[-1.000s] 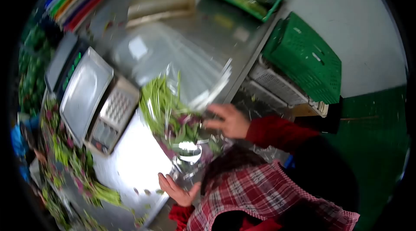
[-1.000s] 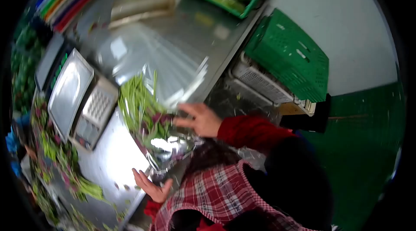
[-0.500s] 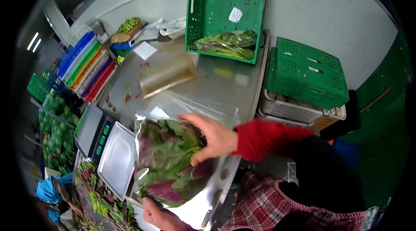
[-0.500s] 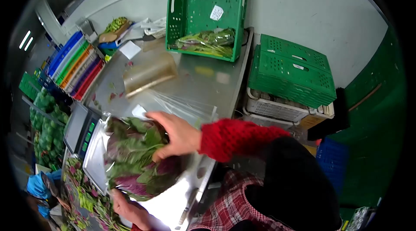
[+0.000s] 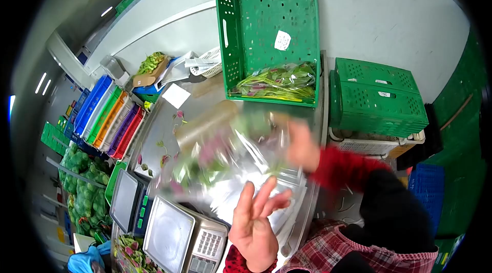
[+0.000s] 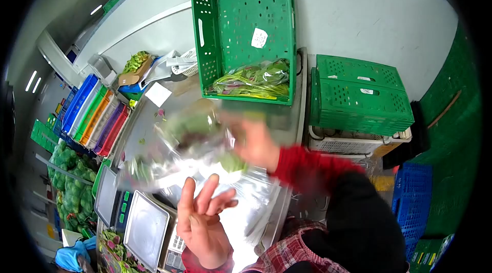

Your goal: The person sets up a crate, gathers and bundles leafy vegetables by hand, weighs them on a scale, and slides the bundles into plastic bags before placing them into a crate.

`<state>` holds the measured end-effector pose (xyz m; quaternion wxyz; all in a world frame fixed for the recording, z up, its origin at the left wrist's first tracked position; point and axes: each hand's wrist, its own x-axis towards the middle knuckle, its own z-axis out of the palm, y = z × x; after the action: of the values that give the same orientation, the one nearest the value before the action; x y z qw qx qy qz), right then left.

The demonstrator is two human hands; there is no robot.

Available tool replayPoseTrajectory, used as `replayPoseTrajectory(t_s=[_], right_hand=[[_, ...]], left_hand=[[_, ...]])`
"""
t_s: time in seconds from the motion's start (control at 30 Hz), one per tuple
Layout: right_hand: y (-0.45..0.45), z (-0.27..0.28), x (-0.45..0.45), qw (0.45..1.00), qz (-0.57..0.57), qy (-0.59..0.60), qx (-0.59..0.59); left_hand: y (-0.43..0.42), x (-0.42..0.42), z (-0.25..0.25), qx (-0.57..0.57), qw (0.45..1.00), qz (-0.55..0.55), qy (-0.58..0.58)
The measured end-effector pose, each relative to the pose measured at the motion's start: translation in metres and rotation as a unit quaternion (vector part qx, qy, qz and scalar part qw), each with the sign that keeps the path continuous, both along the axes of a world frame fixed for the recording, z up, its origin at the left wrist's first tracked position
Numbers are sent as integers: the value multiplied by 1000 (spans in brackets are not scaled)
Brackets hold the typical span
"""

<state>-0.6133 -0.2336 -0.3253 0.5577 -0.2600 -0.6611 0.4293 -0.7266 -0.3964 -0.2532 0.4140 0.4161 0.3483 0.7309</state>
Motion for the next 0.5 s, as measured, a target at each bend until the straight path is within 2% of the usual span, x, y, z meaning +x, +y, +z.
replayPoseTrajectory(t_s=[0.03, 0.1, 0.13, 0.17, 0.23, 0.27, 0.3, 0.33, 0.37, 0.43, 0.47, 0.5], right_hand=[[41, 29, 8, 967, -129, -89, 201], [121, 68, 24, 895, -239, -116, 359], [157, 78, 33, 843, -301, -183, 407], [187, 83, 40, 781, -358, -244, 450], [233, 72, 42, 710, -411, -342, 459], [257, 54, 42, 688, -417, -395, 443], [274, 29, 39, 693, -409, -394, 445], [291, -1, 33, 684, -383, -468, 407], [307, -33, 27, 670, -354, -539, 368], [326, -114, 15, 705, -286, -547, 349], [324, -130, 11, 725, -252, -562, 309], [324, -135, 8, 735, -268, -556, 280]], left_hand=[[5, -8, -6, -5, 1000, 2, -1], [4, -37, -36, -17, 989, -47, 139], [-2, -55, -58, -110, 972, -64, 196], [-6, -59, -83, -203, 971, -45, 121], [-16, -70, -125, -309, 941, -9, 138], [-26, -74, -153, -325, 936, -10, 131], [-38, -78, -181, -342, 931, -10, 124], [-50, -83, -206, -353, 913, -13, 205], [-49, -80, -205, -360, 911, -6, 200], [-50, -75, -202, -387, 913, 1, 130], [-52, -78, -212, -367, 917, 4, 153], [-46, -78, -200, -373, 916, 14, 148]])
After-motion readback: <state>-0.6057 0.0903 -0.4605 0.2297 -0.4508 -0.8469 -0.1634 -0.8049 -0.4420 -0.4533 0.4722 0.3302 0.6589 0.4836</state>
